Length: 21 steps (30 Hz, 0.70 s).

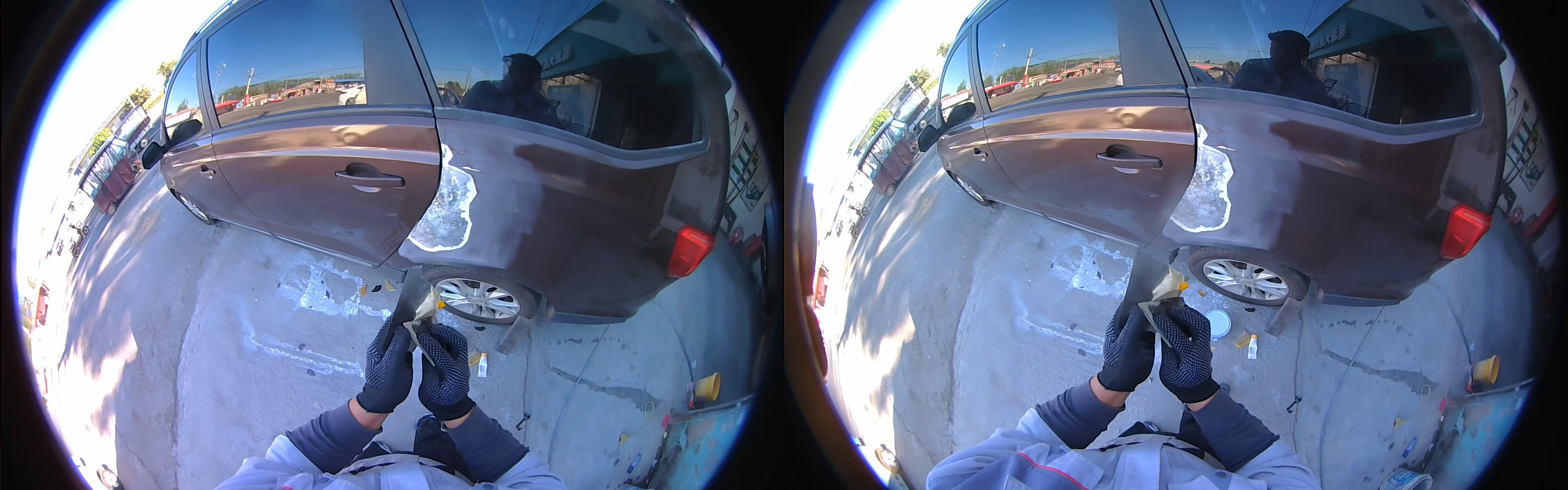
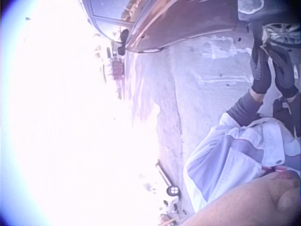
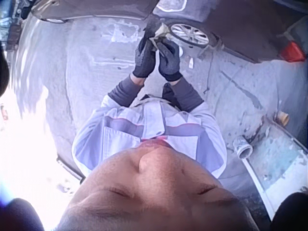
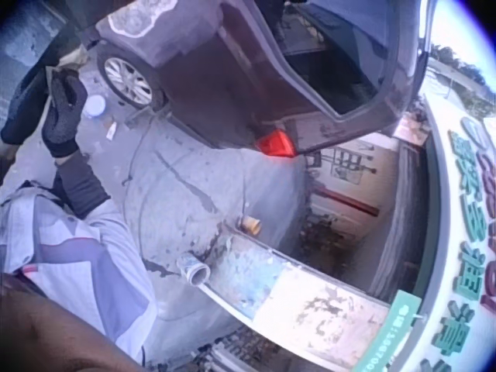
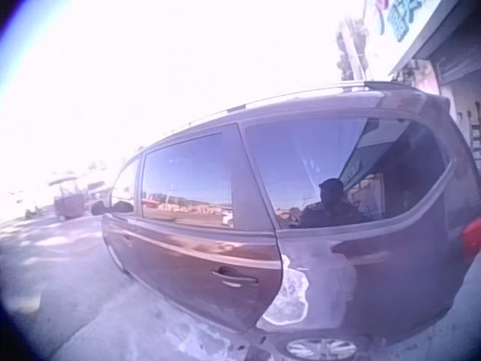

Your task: The person squats beside a brown car and uses a putty knife to scoop body filler from a container, then spreads the filler onto a damaged area on the rear quarter panel. The person repeatedly applies and smooths the filler over the same spot.

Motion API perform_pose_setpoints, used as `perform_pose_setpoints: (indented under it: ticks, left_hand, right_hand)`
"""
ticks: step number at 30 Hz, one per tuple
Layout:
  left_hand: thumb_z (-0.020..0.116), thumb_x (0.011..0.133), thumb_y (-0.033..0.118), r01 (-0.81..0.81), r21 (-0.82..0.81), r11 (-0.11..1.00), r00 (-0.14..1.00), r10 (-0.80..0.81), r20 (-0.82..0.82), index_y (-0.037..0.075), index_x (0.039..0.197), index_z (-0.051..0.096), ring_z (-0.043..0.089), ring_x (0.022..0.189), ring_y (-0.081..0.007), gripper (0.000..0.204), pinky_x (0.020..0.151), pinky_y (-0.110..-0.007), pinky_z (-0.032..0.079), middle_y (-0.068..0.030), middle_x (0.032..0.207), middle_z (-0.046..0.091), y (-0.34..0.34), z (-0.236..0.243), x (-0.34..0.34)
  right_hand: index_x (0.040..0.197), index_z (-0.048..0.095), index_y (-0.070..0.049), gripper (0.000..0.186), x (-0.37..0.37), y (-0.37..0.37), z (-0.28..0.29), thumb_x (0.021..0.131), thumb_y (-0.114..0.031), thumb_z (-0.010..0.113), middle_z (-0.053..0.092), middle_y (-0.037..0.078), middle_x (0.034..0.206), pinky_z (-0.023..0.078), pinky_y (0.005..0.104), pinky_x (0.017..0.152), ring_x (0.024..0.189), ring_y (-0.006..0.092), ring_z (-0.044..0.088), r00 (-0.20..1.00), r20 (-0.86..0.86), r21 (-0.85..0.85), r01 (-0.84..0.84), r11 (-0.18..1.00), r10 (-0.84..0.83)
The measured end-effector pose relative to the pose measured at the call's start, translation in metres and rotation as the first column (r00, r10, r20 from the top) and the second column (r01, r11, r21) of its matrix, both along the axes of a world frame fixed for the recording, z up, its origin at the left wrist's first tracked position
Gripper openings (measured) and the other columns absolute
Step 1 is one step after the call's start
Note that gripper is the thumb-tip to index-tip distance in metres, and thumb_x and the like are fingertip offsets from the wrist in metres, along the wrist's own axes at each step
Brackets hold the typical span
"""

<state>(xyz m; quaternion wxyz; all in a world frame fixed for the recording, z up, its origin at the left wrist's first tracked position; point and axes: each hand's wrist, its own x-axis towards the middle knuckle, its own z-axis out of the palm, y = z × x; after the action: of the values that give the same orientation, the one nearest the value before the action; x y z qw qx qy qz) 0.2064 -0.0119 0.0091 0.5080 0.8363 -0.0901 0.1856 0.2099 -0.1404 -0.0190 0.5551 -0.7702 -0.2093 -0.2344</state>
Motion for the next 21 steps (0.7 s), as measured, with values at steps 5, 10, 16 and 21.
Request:
perform_pose_setpoints:
  ticks: [5, 10, 16, 21]
  left_hand:
    - [0.042, 0.11, 0.013, -0.045, -0.55, 0.834, 0.986, -0.052, -0.16, -0.005, 0.135, 0.056, 0.062, 0.106, -0.0241, 0.033, 0.092, -0.036, 0.049, -0.0196, 0.116, 0.066, 0.031, 0.032, -0.058]
    - [0.05, 0.11, 0.022, -0.147, -0.747, 0.648, 0.989, 0.096, -0.111, -0.004, 0.132, 0.058, 0.061, 0.106, -0.017, 0.035, 0.092, -0.03, 0.048, -0.0114, 0.117, 0.066, 0.083, 0.064, -0.118]
    - [0.054, 0.108, 0.017, -0.011, -0.986, -0.167, 0.93, -0.364, 0.051, 0.006, 0.13, 0.059, 0.065, 0.11, -0.0219, 0.025, 0.098, -0.036, 0.053, -0.0087, 0.119, 0.065, 0.154, 0.081, -0.19]
    - [0.058, 0.106, 0.021, -0.107, -0.994, -0.024, 0.959, -0.267, -0.097, 0.007, 0.123, 0.062, 0.062, 0.108, -0.0179, 0.022, 0.1, -0.035, 0.05, -0.0046, 0.116, 0.065, 0.156, 0.051, -0.233]
  right_hand:
    - [0.128, 0.069, -0.004, 0.039, -0.055, 0.029, 0.005, 0.091, 0.005, 0.061, 0.06, 0.018, 0.13, 0.044, 0.0446, 0.108, 0.123, 0.0376, 0.056, 0.995, -0.004, -0.001, -0.098, 0.995, 0.098]
    - [0.127, 0.067, -0.001, 0.034, -0.103, 0.055, 0.021, 0.094, 0.002, 0.061, 0.064, 0.017, 0.124, 0.046, 0.0423, 0.105, 0.118, 0.0341, 0.06, 0.985, -0.016, -0.031, -0.17, 0.985, 0.17]
    - [0.136, 0.056, 0.001, 0.036, -0.12, 0.045, 0.071, 0.102, -0.01, 0.061, 0.06, 0.02, 0.132, 0.049, 0.0422, 0.106, 0.12, 0.0315, 0.063, 0.978, -0.196, 0.394, 0.142, 0.908, -0.068]
    - [0.131, 0.063, 0.003, 0.038, -0.149, 0.061, 0.099, 0.093, 0.004, 0.065, 0.067, 0.02, 0.124, 0.055, 0.044, 0.096, 0.115, 0.0311, 0.066, 0.922, 0.344, -0.356, -0.051, 0.933, 0.181]
